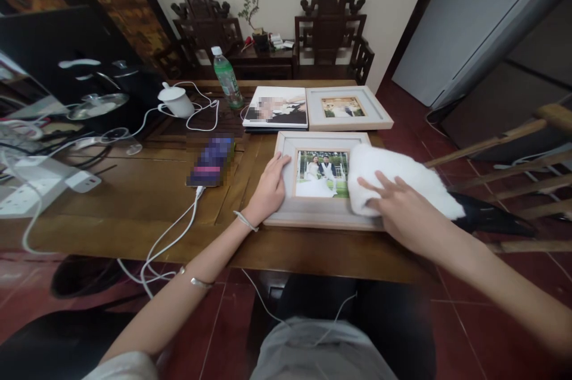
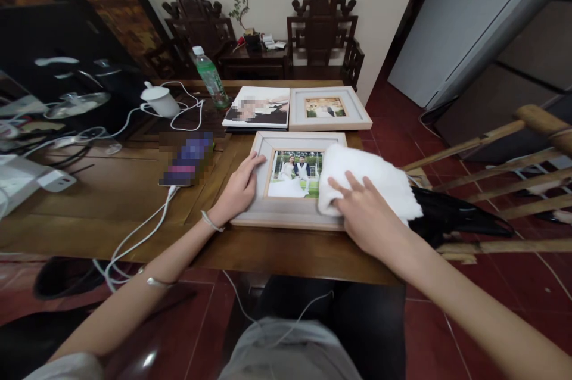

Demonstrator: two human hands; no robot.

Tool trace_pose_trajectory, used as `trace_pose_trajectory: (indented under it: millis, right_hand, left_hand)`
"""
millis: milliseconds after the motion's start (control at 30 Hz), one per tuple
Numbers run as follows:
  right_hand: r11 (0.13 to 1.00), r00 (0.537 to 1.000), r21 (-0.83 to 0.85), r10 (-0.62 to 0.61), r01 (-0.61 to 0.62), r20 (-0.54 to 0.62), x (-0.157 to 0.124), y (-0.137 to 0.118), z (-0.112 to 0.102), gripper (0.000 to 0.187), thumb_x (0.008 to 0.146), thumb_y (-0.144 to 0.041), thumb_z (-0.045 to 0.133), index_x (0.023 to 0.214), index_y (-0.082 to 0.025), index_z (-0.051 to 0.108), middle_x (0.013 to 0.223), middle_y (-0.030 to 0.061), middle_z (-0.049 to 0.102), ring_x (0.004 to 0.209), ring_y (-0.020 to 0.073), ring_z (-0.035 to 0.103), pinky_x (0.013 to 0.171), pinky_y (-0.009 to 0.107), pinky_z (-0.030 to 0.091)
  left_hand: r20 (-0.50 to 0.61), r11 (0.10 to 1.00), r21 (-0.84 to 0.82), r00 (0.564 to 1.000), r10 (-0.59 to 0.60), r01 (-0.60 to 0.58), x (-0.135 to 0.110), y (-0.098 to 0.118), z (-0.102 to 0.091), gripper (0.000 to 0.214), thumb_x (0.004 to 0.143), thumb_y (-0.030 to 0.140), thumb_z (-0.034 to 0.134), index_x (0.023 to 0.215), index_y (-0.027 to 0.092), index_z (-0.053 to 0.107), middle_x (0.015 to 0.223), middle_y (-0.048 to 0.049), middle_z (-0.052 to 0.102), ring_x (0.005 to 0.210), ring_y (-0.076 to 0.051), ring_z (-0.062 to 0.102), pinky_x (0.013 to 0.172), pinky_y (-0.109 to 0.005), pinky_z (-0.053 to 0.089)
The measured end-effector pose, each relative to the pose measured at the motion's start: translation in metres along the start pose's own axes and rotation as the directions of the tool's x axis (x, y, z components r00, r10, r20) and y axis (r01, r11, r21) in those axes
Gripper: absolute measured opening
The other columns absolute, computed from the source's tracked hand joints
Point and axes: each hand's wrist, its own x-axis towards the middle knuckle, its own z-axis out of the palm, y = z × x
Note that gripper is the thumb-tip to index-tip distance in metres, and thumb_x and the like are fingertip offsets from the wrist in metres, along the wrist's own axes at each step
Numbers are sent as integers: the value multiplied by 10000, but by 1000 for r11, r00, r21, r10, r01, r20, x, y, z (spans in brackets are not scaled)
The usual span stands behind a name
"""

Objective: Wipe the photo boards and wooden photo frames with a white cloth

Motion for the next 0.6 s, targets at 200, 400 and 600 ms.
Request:
trace_pose_trajectory:
  millis: [200, 400, 600]
  right_hand:
    - [931, 984, 353, -31, 92, -174, -11, 1, -24, 656, 682, 3, 405, 1204, -339, 608, 1462, -68, 447, 1174, 225, 583, 919, 360, 545]
    - [985, 923, 149, 141, -93, -357, 71, 43, -21, 560, 763, 57, 313, 1131, -196, 652, 1552, 3, 298, 1408, 367, 253, 1081, 609, 340]
    - [996, 987, 22, 91, -89, -134, 115, 34, 22, 549, 735, 110, 371, 1104, -159, 676, 1533, 79, 335, 1388, 452, 232, 1019, 722, 296]
  left_hand:
    - [28, 1000, 30, 1000, 9, -10, 1, 0, -2, 445, 882, 68, 353, 1306, 126, 474, 1394, -169, 496, 1392, -258, 349, 1155, -507, 282]
    - [37, 999, 44, 999, 31, -32, 2, 0, -3, 469, 865, 52, 344, 1310, 136, 468, 1380, -153, 508, 1390, -249, 348, 1155, -504, 285]
    - [30, 999, 39, 999, 26, -27, 2, -2, -2, 476, 854, 41, 347, 1304, 136, 473, 1374, -150, 511, 1385, -245, 353, 1155, -502, 283]
